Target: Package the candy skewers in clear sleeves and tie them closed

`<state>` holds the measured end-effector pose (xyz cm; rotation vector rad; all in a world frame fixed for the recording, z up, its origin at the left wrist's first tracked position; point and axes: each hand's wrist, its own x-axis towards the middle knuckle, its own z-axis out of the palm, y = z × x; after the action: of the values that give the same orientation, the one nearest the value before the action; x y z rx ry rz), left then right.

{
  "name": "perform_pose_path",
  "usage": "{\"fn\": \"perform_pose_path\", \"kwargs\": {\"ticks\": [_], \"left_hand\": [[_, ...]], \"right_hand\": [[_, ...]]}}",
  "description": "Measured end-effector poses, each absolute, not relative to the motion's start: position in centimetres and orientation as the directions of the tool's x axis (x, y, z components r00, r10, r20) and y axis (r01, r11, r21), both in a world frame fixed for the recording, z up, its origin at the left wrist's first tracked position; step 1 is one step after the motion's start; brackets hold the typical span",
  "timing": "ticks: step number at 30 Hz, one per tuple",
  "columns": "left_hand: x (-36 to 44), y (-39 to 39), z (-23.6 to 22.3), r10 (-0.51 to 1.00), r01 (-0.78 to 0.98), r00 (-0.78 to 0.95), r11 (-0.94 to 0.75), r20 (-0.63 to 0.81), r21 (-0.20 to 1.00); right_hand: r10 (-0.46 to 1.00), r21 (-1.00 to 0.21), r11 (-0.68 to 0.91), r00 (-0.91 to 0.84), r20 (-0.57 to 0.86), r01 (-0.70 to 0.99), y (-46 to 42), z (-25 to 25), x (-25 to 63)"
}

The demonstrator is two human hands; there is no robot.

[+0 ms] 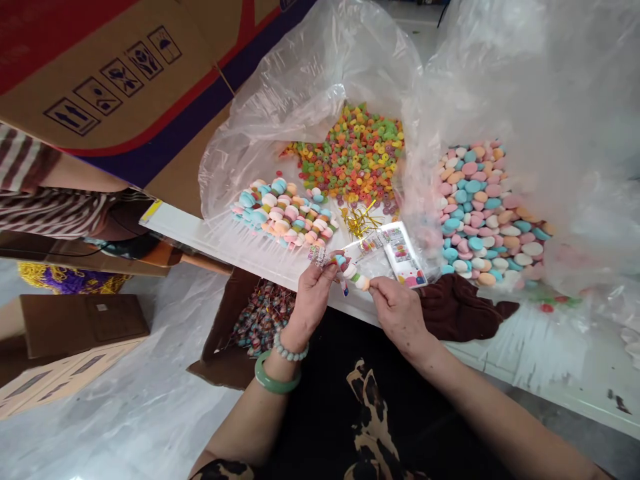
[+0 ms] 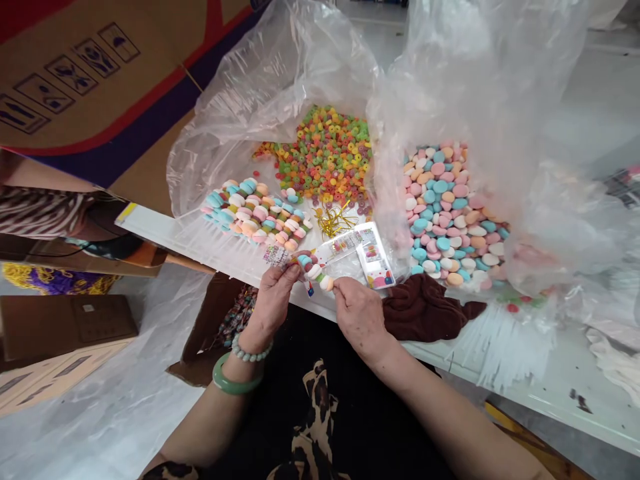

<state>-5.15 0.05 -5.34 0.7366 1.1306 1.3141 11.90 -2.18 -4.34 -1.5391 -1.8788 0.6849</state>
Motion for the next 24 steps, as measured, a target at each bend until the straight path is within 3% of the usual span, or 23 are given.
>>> {"fn": "perform_pose_path", "kwargs": {"ticks": [5,7,10,14,19,24], "left_hand": [[-5.6,0.2,-5.2,0.977,-0.22,-0.114,0.15,-0.178,0.964],[-5.7,0.4,-5.0,0.973,-0.285,-0.102,0.173,-0.21,0.943],[-6.0,0.7,-4.6,0.948,-0.508,-0.052,0.245,-0.314,0.826],[-6.9,1.0,-3.7,0.895,-0.713,-0.047,0.281,-0.444,0.642],[-8.0,1.0,-2.5,0.794,-0.775,-0.18,0.248,-0.58,0.581],[-7.3,1.1,-1.4,0.719,-0.813,-0.171,0.284,-0.674,0.509]], "right_hand": [[0.97,-0.911,-0.199,-0.062,-0.236,0.361,-1.6,-5.4,11.1],[0.917,-0.912,-0.383,-0.057,-0.394,0.145,-1.5,-5.7,10.8],[0.824,-0.816,-0.565,-0.127,-0.552,-0.121,-1.4,-5.7,10.5],[0.825,-0.786,-0.565,-0.181,-0.535,-0.25,-1.6,-5.0,11.4],[0.863,-0.826,-0.505,-0.174,-0.474,-0.251,-2.5,-4.2,13.4],[0.903,-0.885,-0.428,-0.125,-0.412,-0.18,-3.6,-4.0,13.8]]}}
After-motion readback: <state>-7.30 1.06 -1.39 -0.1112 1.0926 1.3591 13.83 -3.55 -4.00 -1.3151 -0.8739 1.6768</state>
